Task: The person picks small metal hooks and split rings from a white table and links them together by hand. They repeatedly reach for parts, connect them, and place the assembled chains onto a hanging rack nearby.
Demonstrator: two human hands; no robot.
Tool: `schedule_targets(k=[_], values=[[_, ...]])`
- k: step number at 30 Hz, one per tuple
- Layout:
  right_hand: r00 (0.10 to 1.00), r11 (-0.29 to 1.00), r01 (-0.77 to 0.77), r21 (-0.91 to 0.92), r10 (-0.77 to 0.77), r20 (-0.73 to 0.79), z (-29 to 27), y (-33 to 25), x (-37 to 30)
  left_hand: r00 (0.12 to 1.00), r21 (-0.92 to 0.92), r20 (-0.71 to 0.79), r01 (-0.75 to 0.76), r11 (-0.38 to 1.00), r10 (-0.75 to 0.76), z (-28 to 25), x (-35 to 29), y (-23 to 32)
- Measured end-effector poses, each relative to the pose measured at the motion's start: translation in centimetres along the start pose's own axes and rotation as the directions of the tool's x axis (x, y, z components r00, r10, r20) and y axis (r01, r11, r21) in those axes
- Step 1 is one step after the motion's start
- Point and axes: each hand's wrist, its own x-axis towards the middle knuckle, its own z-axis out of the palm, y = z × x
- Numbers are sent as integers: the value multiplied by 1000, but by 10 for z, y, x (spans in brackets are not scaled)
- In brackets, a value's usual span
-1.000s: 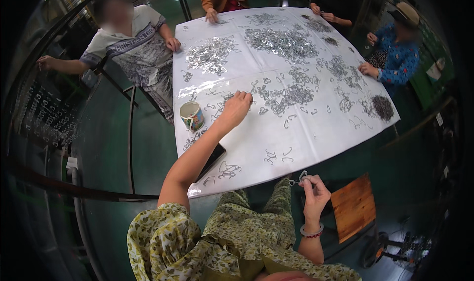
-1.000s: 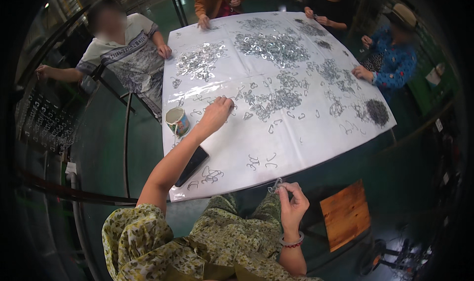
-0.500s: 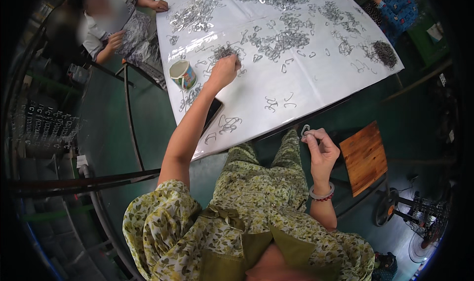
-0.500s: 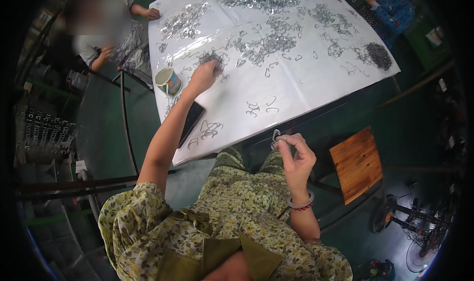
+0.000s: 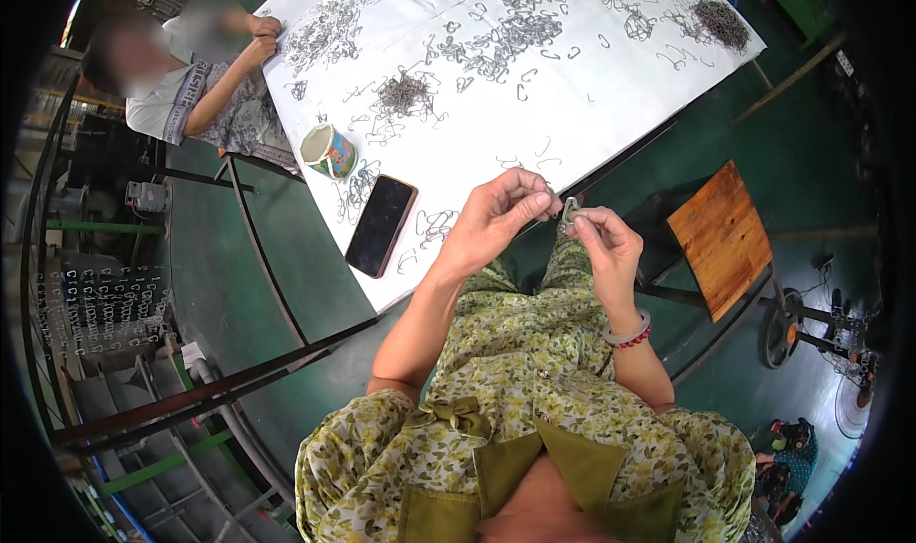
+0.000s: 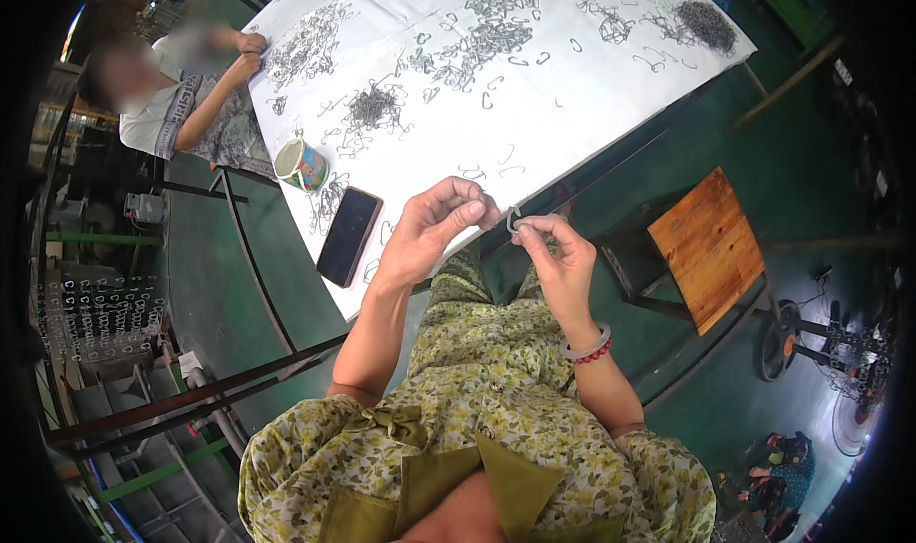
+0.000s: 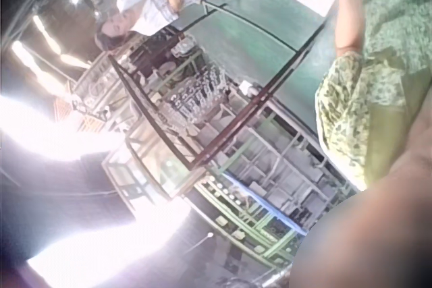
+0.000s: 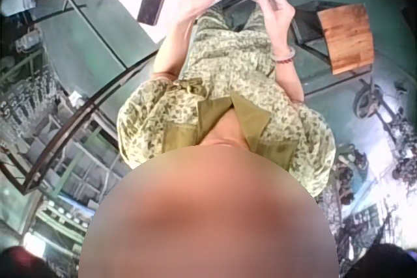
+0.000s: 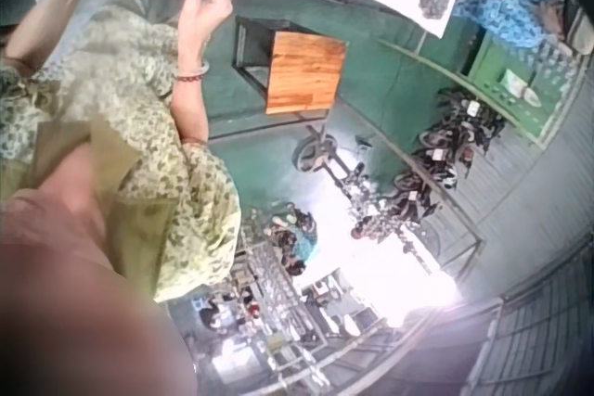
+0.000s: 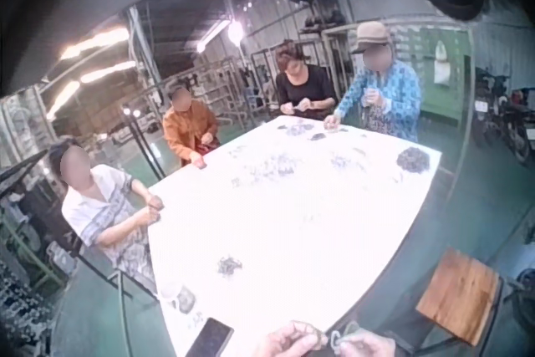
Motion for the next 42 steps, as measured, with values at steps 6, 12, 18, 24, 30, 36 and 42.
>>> schedule_targets(k=[6,12,18,24,30,36,42], values=[[999,992,43,-123,-40,24,7,3,-1,988,336,-80,-97,937,131,5,2,-11],[955,891,297,-344,-272,120,2,11,8,975,326,-104,-151,933,194,13,-5,-9],[989,887,146,-439,-145,35,0,20,82,949,348,-137,-224,910,286,10,-6,-12],[960,463,257,-849,-221,170,38,116,199,971,344,-122,-151,927,204,10,-12,-14],[977,495,209,-844,-150,154,63,132,209,977,336,-144,-101,937,156,-1,-24,-15],[935,487,347,-802,-252,251,65,127,226,979,327,-122,-115,938,162,2,-27,-18],[927,317,371,-873,-66,370,53,128,240,964,319,-119,-191,928,240,8,-27,-15]])
